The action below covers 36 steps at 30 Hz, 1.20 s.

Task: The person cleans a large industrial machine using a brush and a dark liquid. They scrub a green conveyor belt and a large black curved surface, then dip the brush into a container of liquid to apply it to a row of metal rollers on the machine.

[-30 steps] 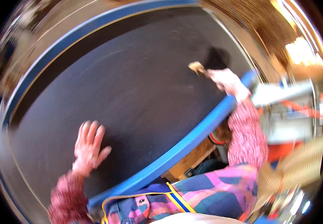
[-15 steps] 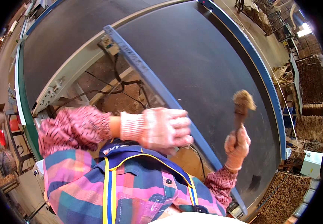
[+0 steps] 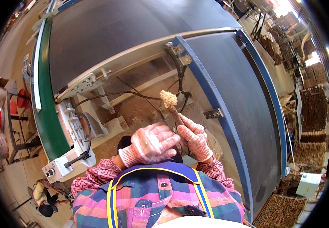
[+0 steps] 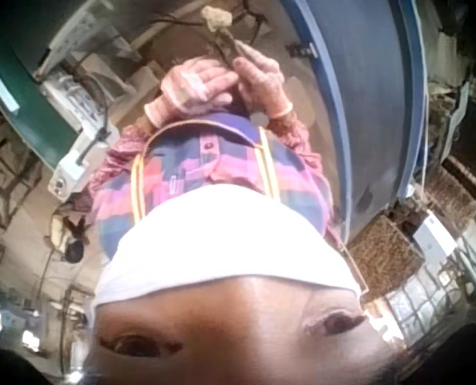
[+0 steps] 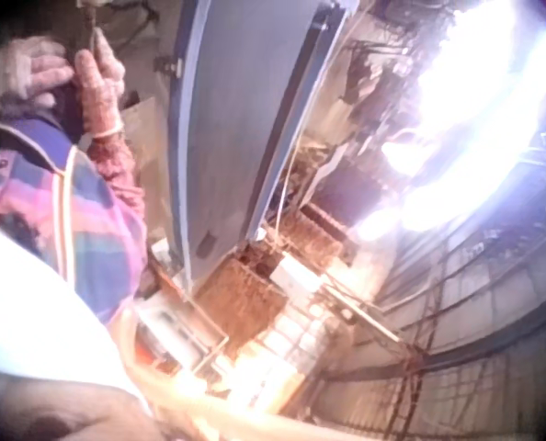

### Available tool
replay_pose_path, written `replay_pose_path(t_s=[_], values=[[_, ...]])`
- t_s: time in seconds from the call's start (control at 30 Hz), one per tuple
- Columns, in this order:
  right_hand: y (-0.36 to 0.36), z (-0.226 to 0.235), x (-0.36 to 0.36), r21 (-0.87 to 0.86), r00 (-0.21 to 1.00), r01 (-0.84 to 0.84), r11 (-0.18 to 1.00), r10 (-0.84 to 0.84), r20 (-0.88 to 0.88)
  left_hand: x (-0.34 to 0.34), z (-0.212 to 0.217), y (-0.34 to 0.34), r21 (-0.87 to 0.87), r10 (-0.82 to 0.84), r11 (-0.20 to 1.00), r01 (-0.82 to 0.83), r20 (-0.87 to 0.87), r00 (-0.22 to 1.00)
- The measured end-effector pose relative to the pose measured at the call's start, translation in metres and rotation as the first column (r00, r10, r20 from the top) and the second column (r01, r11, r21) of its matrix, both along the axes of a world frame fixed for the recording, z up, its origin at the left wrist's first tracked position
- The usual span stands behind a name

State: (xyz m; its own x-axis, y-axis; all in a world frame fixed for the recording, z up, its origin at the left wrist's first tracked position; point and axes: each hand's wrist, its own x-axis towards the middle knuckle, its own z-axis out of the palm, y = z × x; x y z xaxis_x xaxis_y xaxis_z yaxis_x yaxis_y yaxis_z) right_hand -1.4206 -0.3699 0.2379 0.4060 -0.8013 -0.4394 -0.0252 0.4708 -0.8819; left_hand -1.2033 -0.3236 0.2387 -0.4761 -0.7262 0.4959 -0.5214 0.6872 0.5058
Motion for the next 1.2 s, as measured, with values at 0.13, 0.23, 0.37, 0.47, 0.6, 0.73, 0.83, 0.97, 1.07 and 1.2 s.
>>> replay_pose_path(t_s=[0.13, 0.23, 0.37, 0.47, 0.6, 0.73, 0.83, 0.97, 1.07, 1.2], values=[[-0.028, -0.003, 0.014, -0.082, 0.99, -0.113, 0.99, 0.106, -0.09, 0.028, -0.013, 0.016, -0.006, 0.194, 0.981, -0.195, 0.113, 0.974], [-0.062, -0.044, 0.022, -0.546, 0.939, -0.336, 0.767, 0.226, -0.259, 0.027, -0.024, 0.023, 0.024, 0.34, 0.936, -0.35, 0.187, 0.922], [-0.092, -0.044, 0.042, -0.639, 0.864, -0.499, 0.585, 0.276, -0.421, 0.012, -0.048, 0.022, 0.103, 0.417, 0.89, -0.444, 0.209, 0.885], [-0.115, -0.045, 0.046, -0.72, 0.89, -0.455, 0.524, 0.272, -0.365, 0.009, -0.042, 0.007, 0.098, 0.422, 0.886, -0.454, 0.235, 0.875], [-0.142, -0.05, 0.052, -0.686, 0.98, -0.198, 0.7, 0.131, -0.149, 0.016, -0.041, 0.001, 0.089, 0.472, 0.86, -0.503, 0.241, 0.848], [-0.2, -0.033, 0.074, -0.832, 0.999, 0.026, 0.553, 0.026, 0.048, 0.029, -0.052, -0.004, 0.151, 0.457, 0.86, -0.487, 0.196, 0.868], [-0.251, 0.013, 0.081, -0.788, 0.838, -0.268, 0.554, -0.27, -0.475, 0.047, -0.05, -0.013, 0.171, 0.46, 0.859, -0.483, 0.155, 0.874], [-0.343, 0.033, 0.107, -0.589, 0.402, -0.591, 0.551, -0.432, -0.807, 0.076, -0.065, -0.021, 0.175, 0.456, 0.868, -0.464, 0.086, 0.886], [-0.389, 0.028, 0.14, -0.416, 0.223, -0.742, 0.526, -0.392, -0.892, 0.087, -0.061, -0.033, 0.212, 0.492, 0.838, -0.503, 0.105, 0.864], [-0.448, -0.014, 0.204, -0.121, -0.01, -0.892, 0.435, -0.288, -0.958, 0.102, -0.068, -0.057, 0.236, 0.515, 0.819, -0.523, 0.099, 0.852]])
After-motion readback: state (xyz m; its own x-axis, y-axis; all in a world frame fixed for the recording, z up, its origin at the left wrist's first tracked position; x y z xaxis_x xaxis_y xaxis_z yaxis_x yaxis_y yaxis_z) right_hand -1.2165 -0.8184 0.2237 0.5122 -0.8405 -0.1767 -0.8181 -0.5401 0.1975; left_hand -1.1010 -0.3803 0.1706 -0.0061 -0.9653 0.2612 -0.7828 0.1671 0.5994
